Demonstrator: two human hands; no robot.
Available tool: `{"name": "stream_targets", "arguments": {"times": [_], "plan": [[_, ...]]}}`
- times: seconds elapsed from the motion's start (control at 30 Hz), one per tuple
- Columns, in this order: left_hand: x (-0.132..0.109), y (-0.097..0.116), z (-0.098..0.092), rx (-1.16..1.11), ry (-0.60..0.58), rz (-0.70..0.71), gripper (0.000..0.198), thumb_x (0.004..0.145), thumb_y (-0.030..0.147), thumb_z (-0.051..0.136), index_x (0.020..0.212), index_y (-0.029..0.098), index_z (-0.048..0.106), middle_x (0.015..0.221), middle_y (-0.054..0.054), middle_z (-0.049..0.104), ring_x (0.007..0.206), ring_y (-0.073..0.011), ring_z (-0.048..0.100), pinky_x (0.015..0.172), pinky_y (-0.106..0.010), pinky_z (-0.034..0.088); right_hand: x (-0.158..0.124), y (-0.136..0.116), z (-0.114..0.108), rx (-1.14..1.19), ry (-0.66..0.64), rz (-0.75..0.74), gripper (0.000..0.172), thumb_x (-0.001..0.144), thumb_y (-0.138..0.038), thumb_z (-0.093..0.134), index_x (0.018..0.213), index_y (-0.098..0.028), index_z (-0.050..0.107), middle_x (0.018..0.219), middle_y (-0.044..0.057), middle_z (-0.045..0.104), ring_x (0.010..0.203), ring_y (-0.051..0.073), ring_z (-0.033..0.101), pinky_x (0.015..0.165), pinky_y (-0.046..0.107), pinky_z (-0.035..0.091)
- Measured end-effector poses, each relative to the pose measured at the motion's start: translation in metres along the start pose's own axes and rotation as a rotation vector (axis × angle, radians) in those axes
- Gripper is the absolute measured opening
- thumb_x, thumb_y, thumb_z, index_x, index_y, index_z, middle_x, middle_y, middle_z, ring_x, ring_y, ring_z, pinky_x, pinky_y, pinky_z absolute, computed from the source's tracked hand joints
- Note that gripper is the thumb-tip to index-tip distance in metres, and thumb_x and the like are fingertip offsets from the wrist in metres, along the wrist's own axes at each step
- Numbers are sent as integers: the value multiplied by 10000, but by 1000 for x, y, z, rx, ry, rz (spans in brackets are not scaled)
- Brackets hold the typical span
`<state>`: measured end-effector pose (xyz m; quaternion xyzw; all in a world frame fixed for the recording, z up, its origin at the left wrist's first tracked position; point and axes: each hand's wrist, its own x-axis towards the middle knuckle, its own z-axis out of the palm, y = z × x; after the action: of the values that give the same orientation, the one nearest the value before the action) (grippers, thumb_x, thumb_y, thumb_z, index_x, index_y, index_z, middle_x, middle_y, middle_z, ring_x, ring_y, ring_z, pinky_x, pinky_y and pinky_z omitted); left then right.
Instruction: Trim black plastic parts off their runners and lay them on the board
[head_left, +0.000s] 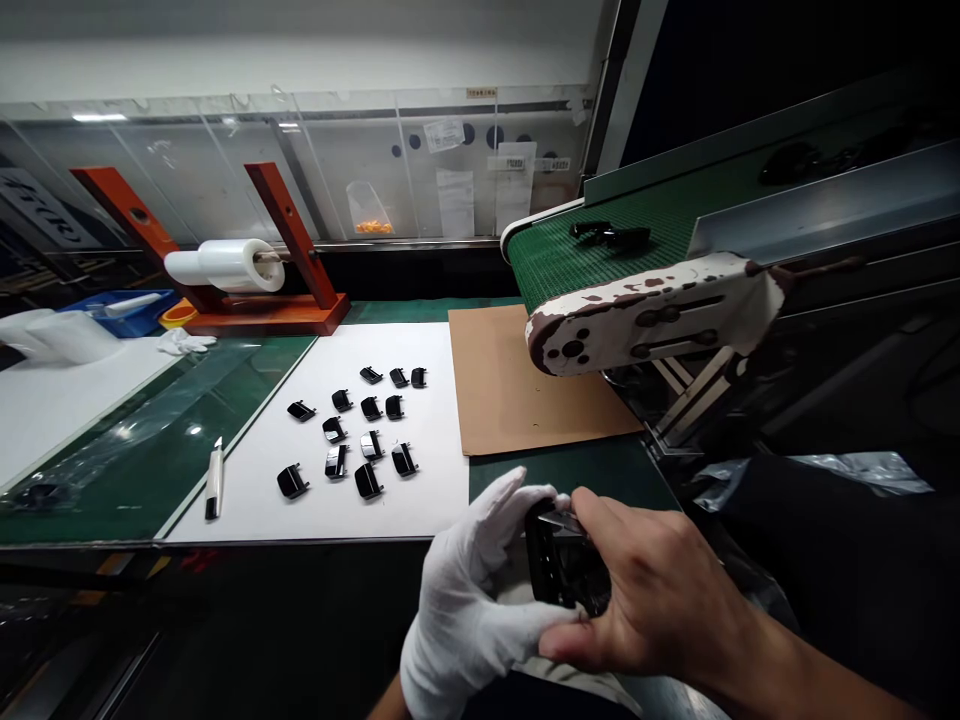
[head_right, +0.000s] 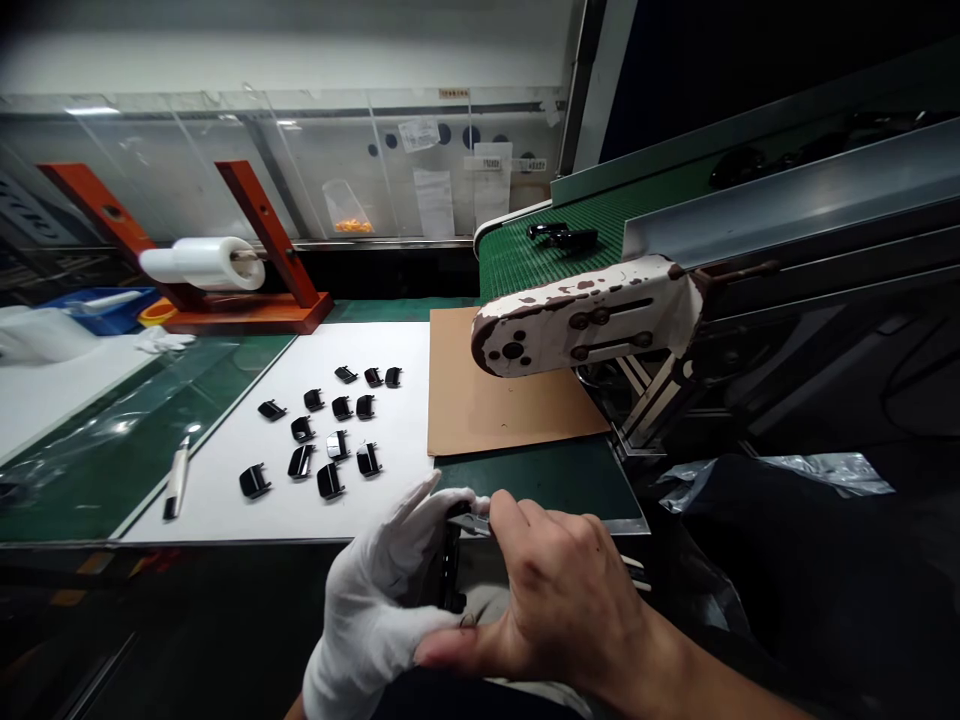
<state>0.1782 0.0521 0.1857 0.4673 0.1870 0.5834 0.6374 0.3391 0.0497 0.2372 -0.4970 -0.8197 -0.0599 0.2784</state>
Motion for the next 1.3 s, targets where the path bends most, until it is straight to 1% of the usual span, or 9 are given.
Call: {"name": "stream_targets", "arguments": {"times": [0.13,0.23,0.37,0.6,0.87,0.97,1.1,1.2,1.3], "plan": [[0,6,1,53,16,11,764,596,75,871,1272,297,592,1231,-43,667,1109,-258,641,969,-300,540,-1,-1,0,6,-41,-9,777,767,-850,137,642,-188,524,487,-3,528,405,172,545,425,311,272],[1,10,3,74,19,32,770,579,78,879,1262,299,604,1197,-30,688,1081,-236,658,957,-258,541,-2,-1,1,-8,-35,-34,792,791,-828,119,663,-178,552,501,1,546,417,179,562,428,319,256],[1,12,3,118,15,28,759,587,91,878,1264,301,606,1191,-28,691,1071,-233,662,952,-262,546,-2,-2,1,-51,9,-58,795,828,-789,97,650,-176,572,489,1,538,400,174,546,425,322,249],[0,13,-3,226,14,40,785,600,74,866,1290,314,580,1211,-22,679,1092,-237,651,964,-285,546,0,-3,1,-113,58,-97,799,852,-758,80,604,-179,571,458,-1,505,369,160,497,410,319,228],[1,9,1,89,25,37,719,621,82,857,1260,296,608,1204,-48,683,1091,-265,654,930,-335,575,-3,0,5,-100,57,-149,754,902,-699,113,523,-187,515,421,-6,485,351,122,474,404,319,202],[2,8,2,79,41,37,708,629,89,855,1257,301,609,1209,-48,680,1094,-260,653,927,-326,574,-2,1,5,-60,54,-161,721,926,-665,145,529,-187,511,423,-12,483,359,117,480,406,311,220],[4,9,2,100,4,87,736,615,130,873,1276,295,595,1231,-49,669,1119,-256,639,975,-299,537,1,-1,3,10,77,-97,745,858,-757,158,627,-165,549,478,-5,511,402,136,520,422,290,289],[4,12,1,144,-24,79,747,611,140,876,1282,297,590,1229,-45,670,1097,-246,651,969,-276,536,2,-4,0,1,64,-62,766,823,-795,149,651,-165,547,496,-4,514,412,146,531,425,298,284],[4,14,0,174,-29,75,749,606,161,881,1282,299,591,1221,-40,674,1098,-252,649,974,-288,534,0,-5,-2,-21,26,-44,780,804,-815,132,644,-174,548,495,-4,523,416,153,541,431,308,268]]}}
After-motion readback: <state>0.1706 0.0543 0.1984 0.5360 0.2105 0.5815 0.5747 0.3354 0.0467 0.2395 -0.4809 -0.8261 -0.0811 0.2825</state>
